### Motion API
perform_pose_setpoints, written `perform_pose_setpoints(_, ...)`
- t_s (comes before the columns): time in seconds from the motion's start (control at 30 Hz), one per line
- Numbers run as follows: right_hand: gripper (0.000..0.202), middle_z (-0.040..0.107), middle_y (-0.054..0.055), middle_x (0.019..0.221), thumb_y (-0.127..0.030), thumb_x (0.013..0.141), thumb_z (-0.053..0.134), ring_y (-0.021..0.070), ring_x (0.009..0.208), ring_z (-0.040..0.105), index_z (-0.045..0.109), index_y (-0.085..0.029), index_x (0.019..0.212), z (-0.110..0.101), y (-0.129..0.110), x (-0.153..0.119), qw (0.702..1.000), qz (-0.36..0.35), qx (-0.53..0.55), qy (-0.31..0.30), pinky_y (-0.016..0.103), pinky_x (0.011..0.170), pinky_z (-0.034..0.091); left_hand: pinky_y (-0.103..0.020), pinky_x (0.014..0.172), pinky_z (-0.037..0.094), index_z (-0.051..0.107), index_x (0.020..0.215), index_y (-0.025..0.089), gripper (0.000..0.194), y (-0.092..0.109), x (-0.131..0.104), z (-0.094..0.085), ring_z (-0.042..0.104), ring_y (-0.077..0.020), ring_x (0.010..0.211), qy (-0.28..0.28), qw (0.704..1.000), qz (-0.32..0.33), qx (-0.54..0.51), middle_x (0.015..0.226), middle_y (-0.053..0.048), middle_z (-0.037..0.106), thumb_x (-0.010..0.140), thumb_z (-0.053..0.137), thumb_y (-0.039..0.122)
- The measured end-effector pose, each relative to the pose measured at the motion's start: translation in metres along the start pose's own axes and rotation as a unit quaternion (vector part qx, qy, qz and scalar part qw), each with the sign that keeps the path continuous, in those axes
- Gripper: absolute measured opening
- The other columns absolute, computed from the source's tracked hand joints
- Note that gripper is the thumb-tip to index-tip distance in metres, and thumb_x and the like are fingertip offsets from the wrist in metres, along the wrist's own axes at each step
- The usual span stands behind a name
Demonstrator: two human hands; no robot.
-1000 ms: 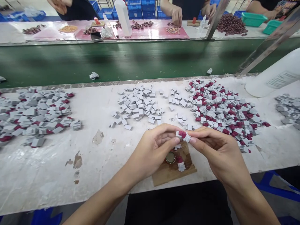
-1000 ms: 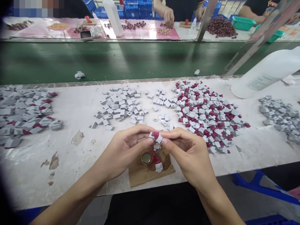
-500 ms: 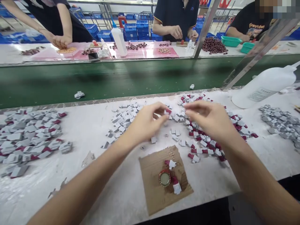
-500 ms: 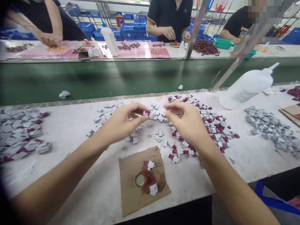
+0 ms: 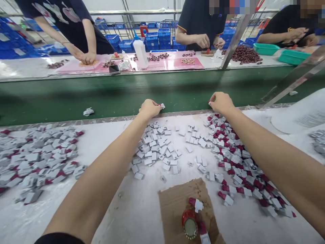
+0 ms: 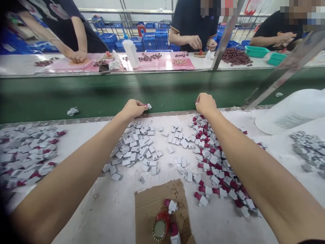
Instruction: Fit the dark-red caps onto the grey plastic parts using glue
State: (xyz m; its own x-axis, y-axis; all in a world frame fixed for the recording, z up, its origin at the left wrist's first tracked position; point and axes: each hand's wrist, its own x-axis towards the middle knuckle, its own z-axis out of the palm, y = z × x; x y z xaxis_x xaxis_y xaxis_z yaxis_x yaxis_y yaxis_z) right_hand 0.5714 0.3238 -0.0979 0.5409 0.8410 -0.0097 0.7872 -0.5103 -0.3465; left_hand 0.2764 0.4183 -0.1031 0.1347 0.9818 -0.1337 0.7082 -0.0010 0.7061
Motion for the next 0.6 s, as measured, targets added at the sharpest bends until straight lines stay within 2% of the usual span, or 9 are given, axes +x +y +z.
perform_pose_setpoints(0.1,0.012,0.085,0.016,0.113,-0.011,0.094,0.077,0.0323,0.112,0.078,0.084,-0.013,0.103,-0.004,-0.011,-0.013,0.998,-0.058,0.033,0.008,0.046,0.103,0.059,-0.051,0.087,0.055,0.066,0.081,0.019,0.019,0.000,-0.007,-0.009,0.071,-0.0367,0.096,0.000,0.998,-0.008,0.060,0.081,-0.013,0.070,0.091,0.082,0.024)
perform_pose_setpoints(0.17,0.016,0.086,0.014,0.108,-0.011,0.093,0.073,0.0314,0.106,0.078,0.086,-0.015,0.102,-0.014,-0.017,-0.033,0.993,-0.094,0.062,0.017,0.042,0.096,0.060,-0.059,0.098,0.052,0.070,0.095,0.015,0.012,0.004,-0.020,-0.016,0.067,-0.0423,0.113,0.009,0.995,0.017,0.094,0.096,-0.018,0.072,0.092,0.078,0.023)
perform_pose_setpoints(0.2,0.017,0.086,0.012,0.106,-0.013,0.094,0.072,0.0295,0.102,0.079,0.086,-0.017,0.102,-0.020,-0.019,-0.048,0.991,-0.111,0.075,0.018,0.039,0.091,0.060,-0.062,0.105,0.049,0.071,0.104,0.013,0.017,0.007,-0.030,-0.019,0.062,-0.0444,0.123,0.013,0.993,0.038,0.107,0.108,-0.020,0.072,0.091,0.078,0.021)
perform_pose_setpoints(0.27,0.016,0.087,0.008,0.102,-0.020,0.097,0.072,0.0257,0.093,0.079,0.086,-0.021,0.104,-0.034,-0.018,-0.087,0.983,-0.146,0.110,0.014,0.035,0.081,0.060,-0.063,0.116,0.041,0.073,0.120,0.016,0.031,0.012,-0.053,-0.021,0.052,-0.0436,0.136,0.004,0.987,0.101,0.122,0.128,-0.018,0.069,0.089,0.077,0.018)
perform_pose_setpoints(0.3,0.015,0.087,0.006,0.100,-0.023,0.098,0.072,0.0244,0.090,0.079,0.086,-0.023,0.104,-0.040,-0.015,-0.110,0.978,-0.163,0.131,0.009,0.034,0.078,0.061,-0.062,0.119,0.039,0.074,0.124,0.019,0.035,0.013,-0.065,-0.020,0.050,-0.0416,0.137,-0.020,0.979,0.153,0.133,0.133,-0.016,0.067,0.089,0.076,0.017)
perform_pose_setpoints(0.37,0.014,0.087,0.006,0.100,-0.027,0.098,0.073,0.0240,0.084,0.079,0.086,-0.025,0.102,-0.049,-0.007,-0.161,0.960,-0.195,0.199,0.007,0.035,0.073,0.061,-0.060,0.119,0.040,0.078,0.126,0.024,0.035,0.013,-0.087,-0.012,0.051,-0.0384,0.133,-0.092,0.941,0.279,0.168,0.135,-0.012,0.067,0.092,0.073,0.017)
perform_pose_setpoints(0.43,0.012,0.086,0.005,0.098,-0.032,0.099,0.075,0.0239,0.083,0.079,0.085,-0.028,0.102,-0.053,0.004,-0.211,0.950,-0.198,0.242,-0.015,0.034,0.068,0.062,-0.060,0.115,0.042,0.080,0.124,0.023,0.032,0.011,-0.102,0.000,0.053,-0.0382,0.128,-0.150,0.892,0.374,0.204,0.132,-0.012,0.069,0.095,0.069,0.017)
perform_pose_setpoints(0.5,0.009,0.085,0.003,0.097,-0.034,0.101,0.075,0.0225,0.084,0.079,0.083,-0.030,0.100,-0.051,0.015,-0.256,0.940,-0.197,0.277,-0.031,0.032,0.070,0.063,-0.058,0.113,0.044,0.082,0.115,0.021,0.026,0.009,-0.108,0.011,0.054,-0.0382,0.126,-0.168,0.875,0.400,0.216,0.128,-0.012,0.072,0.094,0.068,0.014)
perform_pose_setpoints(0.6,0.007,0.083,0.001,0.096,-0.031,0.103,0.076,0.0209,0.086,0.079,0.081,-0.031,0.099,-0.042,0.027,-0.306,0.925,-0.195,0.325,-0.038,0.030,0.075,0.065,-0.058,0.115,0.043,0.080,0.104,0.019,0.017,0.008,-0.113,0.017,0.055,-0.0383,0.128,-0.156,0.884,0.394,0.198,0.125,-0.013,0.074,0.095,0.067,0.014)
